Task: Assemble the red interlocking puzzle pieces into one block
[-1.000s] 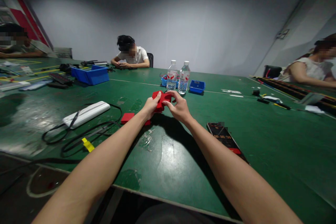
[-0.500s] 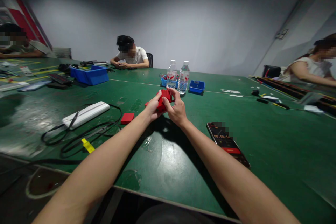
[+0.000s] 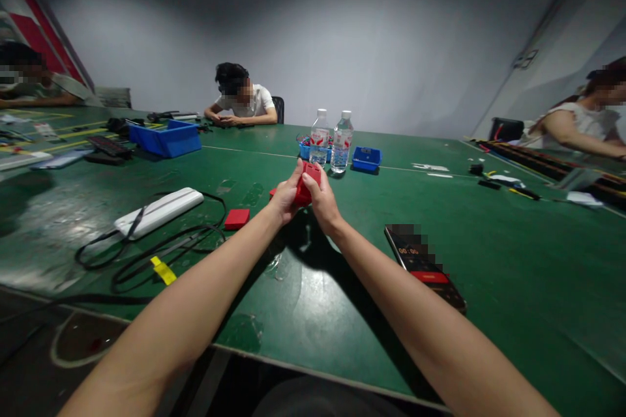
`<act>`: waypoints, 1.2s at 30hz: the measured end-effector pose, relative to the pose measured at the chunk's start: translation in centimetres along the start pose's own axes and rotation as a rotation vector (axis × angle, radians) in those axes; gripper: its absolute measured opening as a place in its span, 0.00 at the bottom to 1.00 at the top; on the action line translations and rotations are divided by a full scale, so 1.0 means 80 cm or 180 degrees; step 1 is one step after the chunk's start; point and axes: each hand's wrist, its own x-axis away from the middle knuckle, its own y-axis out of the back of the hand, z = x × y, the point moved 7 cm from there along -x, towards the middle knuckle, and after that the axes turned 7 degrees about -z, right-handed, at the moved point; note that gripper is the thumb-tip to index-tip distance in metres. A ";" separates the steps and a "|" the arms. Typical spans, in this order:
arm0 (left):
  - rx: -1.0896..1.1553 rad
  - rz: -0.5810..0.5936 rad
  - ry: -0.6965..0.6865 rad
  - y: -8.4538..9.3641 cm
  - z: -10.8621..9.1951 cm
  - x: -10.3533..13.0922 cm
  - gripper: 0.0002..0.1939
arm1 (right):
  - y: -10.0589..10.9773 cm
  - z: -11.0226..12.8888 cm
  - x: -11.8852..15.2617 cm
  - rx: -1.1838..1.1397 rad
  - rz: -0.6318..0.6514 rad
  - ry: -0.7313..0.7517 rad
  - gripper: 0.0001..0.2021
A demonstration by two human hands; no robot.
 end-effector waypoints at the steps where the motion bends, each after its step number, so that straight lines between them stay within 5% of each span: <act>1: -0.0103 -0.0013 -0.0109 0.002 -0.002 -0.001 0.28 | 0.000 -0.004 0.000 -0.0081 -0.0027 -0.0103 0.35; 6: -0.0137 0.0321 0.0030 -0.002 0.006 -0.004 0.25 | 0.001 -0.010 0.001 -0.0211 0.0305 -0.0404 0.42; 20: 0.0093 0.0609 -0.0329 -0.009 -0.004 -0.002 0.19 | 0.002 0.005 0.002 -0.0115 0.0471 0.0109 0.39; 24: -0.0020 0.0466 0.0070 -0.001 0.009 -0.003 0.17 | 0.008 -0.006 0.002 0.0173 0.0359 0.0207 0.33; 29: -0.0219 0.0347 0.0518 0.012 0.027 -0.009 0.11 | 0.003 -0.018 0.006 -0.0012 0.0723 -0.0107 0.33; 36: -0.0164 0.0425 0.0078 0.004 0.014 -0.015 0.12 | 0.001 -0.002 0.005 -0.0181 0.0826 -0.0115 0.35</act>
